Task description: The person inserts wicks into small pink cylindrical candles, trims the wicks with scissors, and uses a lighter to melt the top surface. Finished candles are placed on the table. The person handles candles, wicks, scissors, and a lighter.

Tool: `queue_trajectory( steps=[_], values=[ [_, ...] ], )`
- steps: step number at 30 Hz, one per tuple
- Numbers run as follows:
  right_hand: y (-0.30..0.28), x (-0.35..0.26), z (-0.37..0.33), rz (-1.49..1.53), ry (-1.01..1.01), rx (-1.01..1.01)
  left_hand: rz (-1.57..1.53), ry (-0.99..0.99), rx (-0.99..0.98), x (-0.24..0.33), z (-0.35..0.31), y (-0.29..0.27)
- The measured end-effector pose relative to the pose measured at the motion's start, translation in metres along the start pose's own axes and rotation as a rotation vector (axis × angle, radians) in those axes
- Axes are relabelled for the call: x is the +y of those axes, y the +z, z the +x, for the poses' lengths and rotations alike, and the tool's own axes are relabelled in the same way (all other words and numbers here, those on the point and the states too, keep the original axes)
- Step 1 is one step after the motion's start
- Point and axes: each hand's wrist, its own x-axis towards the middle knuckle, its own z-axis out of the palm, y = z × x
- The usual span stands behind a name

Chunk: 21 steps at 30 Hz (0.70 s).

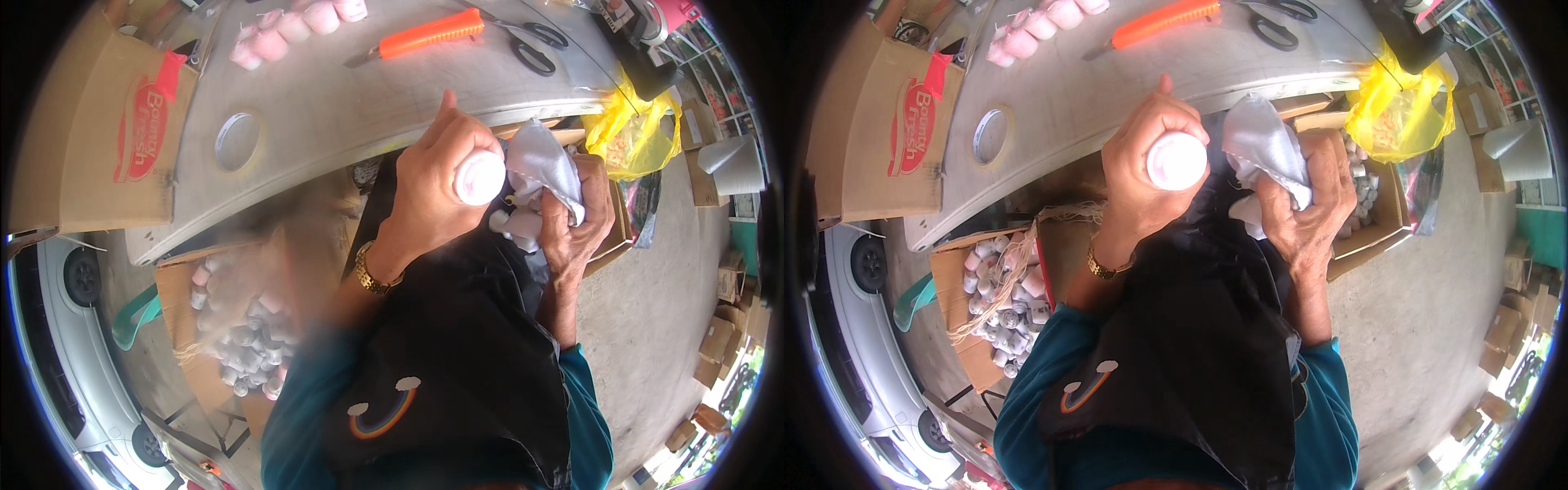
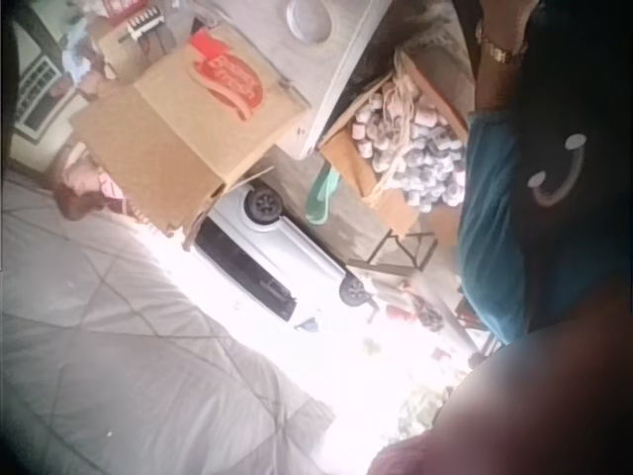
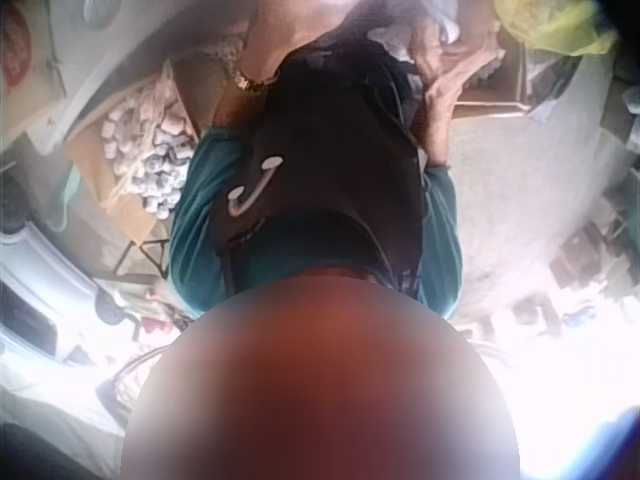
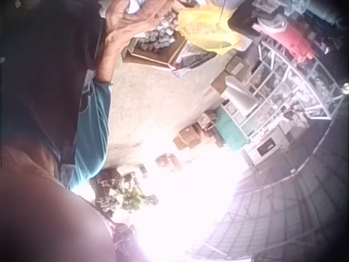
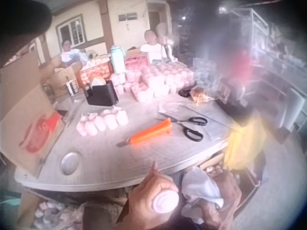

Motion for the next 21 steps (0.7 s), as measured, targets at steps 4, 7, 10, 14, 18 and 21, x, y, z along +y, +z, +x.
queue_trajectory(
  steps=[4, 7, 10, 14, 18, 21],
  values=[
    [-0.008, -0.005, 0.005, -0.021, -0.089, 0.024, 0.067, 0.015, 0.006, 0.002, -0.003, 0.001],
    [-0.009, -0.005, 0.005, 0.033, 0.006, 0.031, 0.125, 0.022, 0.019, 0.005, -0.004, 0.002],
    [-0.011, -0.005, 0.003, 0.107, 0.017, 0.018, 0.201, 0.059, 0.022, 0.006, -0.003, 0.006],
    [-0.015, -0.012, 0.005, 0.154, 0.03, -0.021, 0.308, 0.16, 0.112, 0.007, -0.001, 0.008],
    [-0.011, -0.032, -0.001, 0.325, 0.034, -0.069, 0.406, 0.145, 0.1, 0.01, -0.004, 0.012],
    [0.0, -0.038, -0.004, 0.078, -0.312, -0.125, 0.483, 0.234, -0.002, 0.01, -0.007, 0.016]
  ],
)
